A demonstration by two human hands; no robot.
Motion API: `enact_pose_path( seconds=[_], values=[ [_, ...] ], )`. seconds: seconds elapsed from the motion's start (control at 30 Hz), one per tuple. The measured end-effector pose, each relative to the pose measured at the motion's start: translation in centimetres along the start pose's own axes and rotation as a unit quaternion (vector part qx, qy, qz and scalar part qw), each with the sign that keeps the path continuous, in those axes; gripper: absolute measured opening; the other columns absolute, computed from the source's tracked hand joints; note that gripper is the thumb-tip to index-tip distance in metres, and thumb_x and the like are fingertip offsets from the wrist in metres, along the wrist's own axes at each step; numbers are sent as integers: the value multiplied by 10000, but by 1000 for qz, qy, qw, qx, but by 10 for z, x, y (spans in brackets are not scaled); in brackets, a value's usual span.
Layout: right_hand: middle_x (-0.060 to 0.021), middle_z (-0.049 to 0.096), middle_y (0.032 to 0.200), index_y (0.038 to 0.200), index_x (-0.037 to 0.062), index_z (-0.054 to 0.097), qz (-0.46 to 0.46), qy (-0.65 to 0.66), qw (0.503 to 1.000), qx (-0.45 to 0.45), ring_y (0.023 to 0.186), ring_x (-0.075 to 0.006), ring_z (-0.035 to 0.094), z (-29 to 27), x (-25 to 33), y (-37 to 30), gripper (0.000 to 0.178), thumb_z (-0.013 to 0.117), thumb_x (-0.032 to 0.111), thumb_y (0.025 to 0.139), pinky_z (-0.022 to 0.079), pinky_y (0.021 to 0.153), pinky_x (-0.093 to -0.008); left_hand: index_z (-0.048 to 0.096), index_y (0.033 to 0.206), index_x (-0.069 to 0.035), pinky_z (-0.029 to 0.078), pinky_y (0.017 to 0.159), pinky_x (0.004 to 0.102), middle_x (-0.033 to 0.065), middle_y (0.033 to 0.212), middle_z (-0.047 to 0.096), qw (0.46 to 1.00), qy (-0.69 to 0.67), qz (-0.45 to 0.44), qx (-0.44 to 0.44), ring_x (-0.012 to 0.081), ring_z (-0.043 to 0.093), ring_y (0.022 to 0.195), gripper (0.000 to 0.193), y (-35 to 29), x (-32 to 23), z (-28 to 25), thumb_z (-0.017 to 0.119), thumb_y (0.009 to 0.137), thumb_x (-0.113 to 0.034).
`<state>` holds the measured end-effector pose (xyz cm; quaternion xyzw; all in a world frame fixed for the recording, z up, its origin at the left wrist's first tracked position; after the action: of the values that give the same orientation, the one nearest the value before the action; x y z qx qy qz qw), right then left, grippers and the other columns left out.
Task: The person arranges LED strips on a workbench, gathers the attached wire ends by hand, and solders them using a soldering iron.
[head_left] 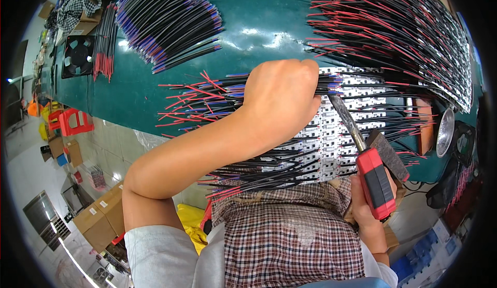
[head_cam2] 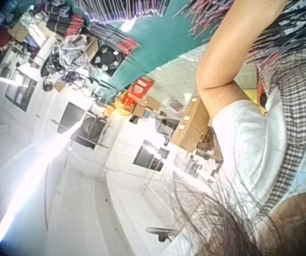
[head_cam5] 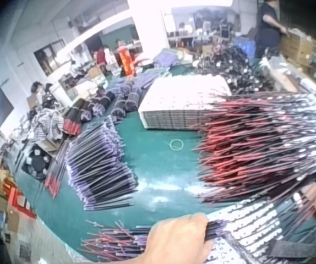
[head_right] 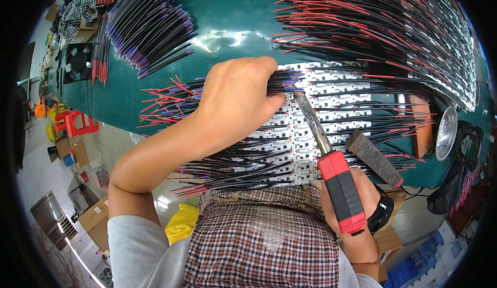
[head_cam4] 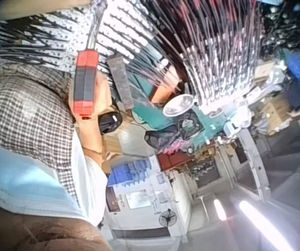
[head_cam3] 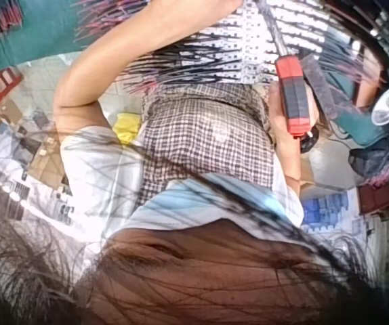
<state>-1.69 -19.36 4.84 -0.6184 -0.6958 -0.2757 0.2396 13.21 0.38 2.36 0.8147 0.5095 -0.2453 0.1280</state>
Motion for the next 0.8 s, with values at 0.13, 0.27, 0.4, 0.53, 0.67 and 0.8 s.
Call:
enact_pose_path(
  seconds=[0.13, 0.27, 0.4, 0.53, 0.67, 0.8],
  values=[
    [-121, 627, 767, 917, 4, 645, 54, 32, 998, -17, 613, -258, 633, 0, -1, -4, 218, 790, 27, 756, 497, 567, -324, 594, 761, 5, 516, 669, 470, 186, 746, 652, 1000, 0, 3, 0, 387, 651, 734, 240, 2, -2, -1, 772, 712, -148],
    [-123, 631, 774, 906, 2, 643, 62, 31, 998, -7, 621, -259, 638, 0, -2, -6, 209, 786, 22, 755, 501, 573, -324, 596, 764, 4, 516, 668, 467, 183, 743, 652, 1000, 7, -2, 4, 382, 653, 734, 234, 1, -1, -1, 769, 716, -146],
    [-119, 641, 783, 905, 1, 642, 35, 27, 999, 3, 631, -258, 644, 0, -2, -2, 206, 781, 17, 753, 509, 591, -321, 597, 765, 4, 515, 669, 466, 181, 744, 652, 1000, -3, -7, 7, 381, 653, 733, 226, 2, 0, -1, 764, 718, -141],
    [-123, 651, 795, 909, 0, 645, 61, 43, 997, 10, 649, -257, 657, 2, -3, -4, 208, 778, 16, 750, 518, 610, -320, 597, 761, 4, 513, 670, 467, 182, 747, 652, 1000, -5, -8, 7, 383, 651, 734, 216, 1, 0, 0, 758, 719, -134],
    [-123, 651, 791, 919, -2, 649, 51, 27, 998, 24, 660, -256, 665, 2, -2, -4, 207, 775, 21, 756, 522, 618, -319, 593, 753, 3, 512, 667, 468, 184, 747, 650, 1000, -10, -4, 0, 386, 649, 732, 214, 0, -1, 0, 757, 714, -129],
    [-127, 659, 801, 950, -3, 660, 43, 29, 998, 23, 674, -257, 675, 2, -3, -7, 218, 771, 33, 767, 529, 631, -315, 583, 748, 1, 512, 663, 465, 182, 742, 646, 1000, -8, 4, -8, 384, 647, 725, 220, -1, -5, 0, 761, 703, -120]
  ],
)
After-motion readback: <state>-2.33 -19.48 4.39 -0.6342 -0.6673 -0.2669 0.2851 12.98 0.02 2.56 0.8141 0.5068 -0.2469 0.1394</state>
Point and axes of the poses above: each hand's wrist, its own y-axis towards the middle knuckle, its own z-axis out of the palm, x = y × z, the point moved 3 cm from there along y, towards the middle knuckle
